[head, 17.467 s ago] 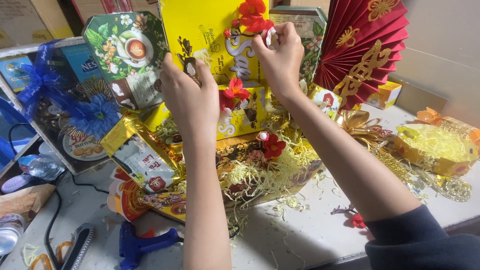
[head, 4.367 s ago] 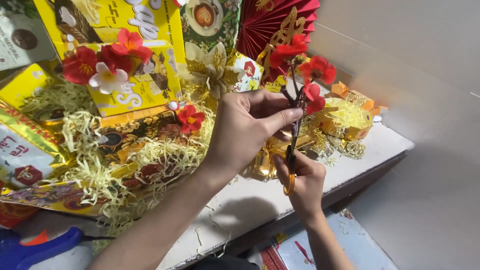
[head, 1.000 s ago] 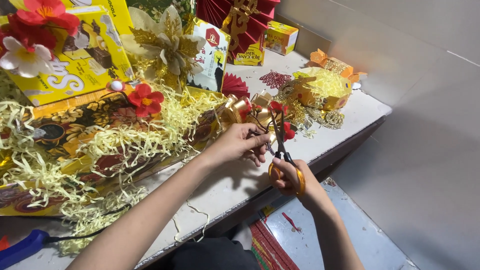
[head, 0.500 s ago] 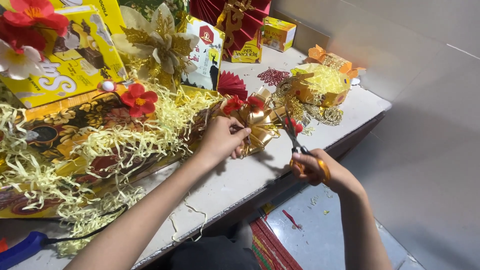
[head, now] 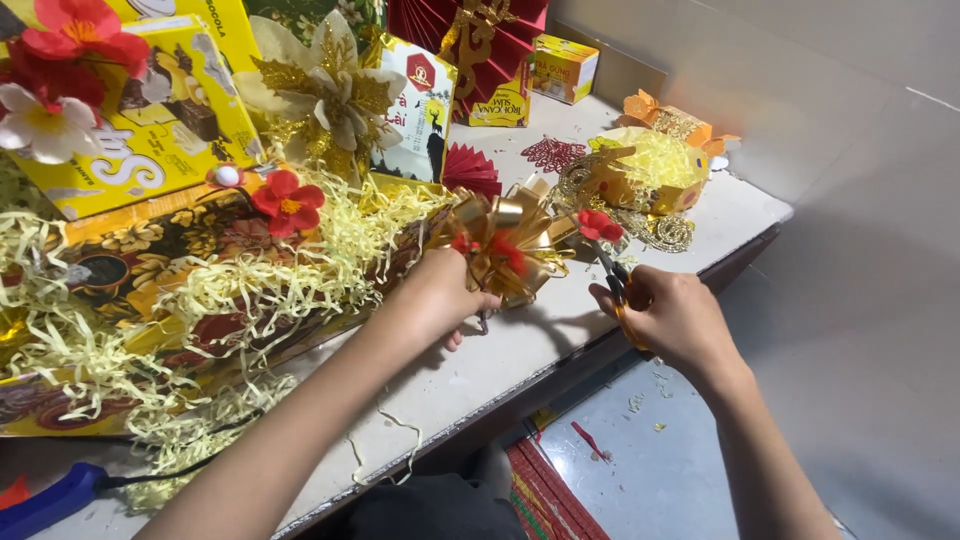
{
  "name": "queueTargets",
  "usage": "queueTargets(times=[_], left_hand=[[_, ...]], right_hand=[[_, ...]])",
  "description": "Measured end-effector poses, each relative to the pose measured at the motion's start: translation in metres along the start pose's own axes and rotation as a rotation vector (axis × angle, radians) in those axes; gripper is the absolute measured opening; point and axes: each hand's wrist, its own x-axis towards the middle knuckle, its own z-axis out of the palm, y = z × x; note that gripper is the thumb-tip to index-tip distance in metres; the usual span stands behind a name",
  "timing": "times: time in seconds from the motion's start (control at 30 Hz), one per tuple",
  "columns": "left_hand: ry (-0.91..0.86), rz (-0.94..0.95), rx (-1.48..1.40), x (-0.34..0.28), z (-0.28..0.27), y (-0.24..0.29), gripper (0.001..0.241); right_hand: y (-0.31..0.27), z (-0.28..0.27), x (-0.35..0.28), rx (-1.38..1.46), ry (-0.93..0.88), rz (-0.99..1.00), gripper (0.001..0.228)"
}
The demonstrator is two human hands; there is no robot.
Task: The person uses a hot glue gun to attach red artificial flowers to a gift basket filled with yellow shredded paper and various gift boxes. They also use scissors to trim a gold ribbon and attach it to the arrangement.
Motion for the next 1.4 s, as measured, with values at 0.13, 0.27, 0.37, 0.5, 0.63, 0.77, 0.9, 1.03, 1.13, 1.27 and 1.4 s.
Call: queueTargets(times=[0.13,0.27,0.37,0.5,0.63,0.77,0.9,1.03,1.13,1.27,1.4], left_hand=[[0.169,0.007,0.282,0.003,0.016,-0.001,0.038],[0.443,0.459,0.376,-0.024,0.001,0.02,0.023],[0.577,0.808,0.426,-0.008,0.005,0.013,0.033],[0.767,0.923,0.6,0.031,0.017,-0.007,0.016],[0.635,0.908,0.278,0.028,0.008,-0.009,0.009],[0.71,0.942,-0.172,-0.001,-0.015,0.004,0.009],[0.469,0.817,-0.688,-0.025,-0.036,0.015,0.013],[0.339,0.742,-0.837,-0.021,-0.03,0.017,0.014],[0.289,0.762,-0.914,-0.015,-0.022,0.015,0.016],[0.273,0.771,-0.938,-0.004,-0.017,0.011,0.018],[0.235,0.737,-0.984,0.001,-0.015,0.009,0.017]], right_hand=[[-0.013,-0.003,0.0,-0.202,0.038,-0.001,0.041],[-0.022,0.001,-0.002,-0.503,0.042,-0.117,0.038],[-0.036,0.005,-0.006,-0.662,0.094,-0.22,0.045],[-0.045,0.008,-0.011,-0.837,0.218,-0.404,0.054],[-0.056,-0.005,-0.017,-0.807,0.256,-0.419,0.056],[-0.062,-0.021,-0.018,-0.701,0.166,-0.207,0.055],[-0.037,-0.026,0.004,-0.526,0.049,0.151,0.044],[0.027,0.0,0.033,-0.248,0.024,0.163,0.053],[0.009,-0.001,0.03,-0.121,-0.025,0.153,0.056],[0.018,0.006,0.038,-0.172,0.018,0.025,0.041],[0.001,0.0,0.031,-0.147,0.294,-0.183,0.021]])
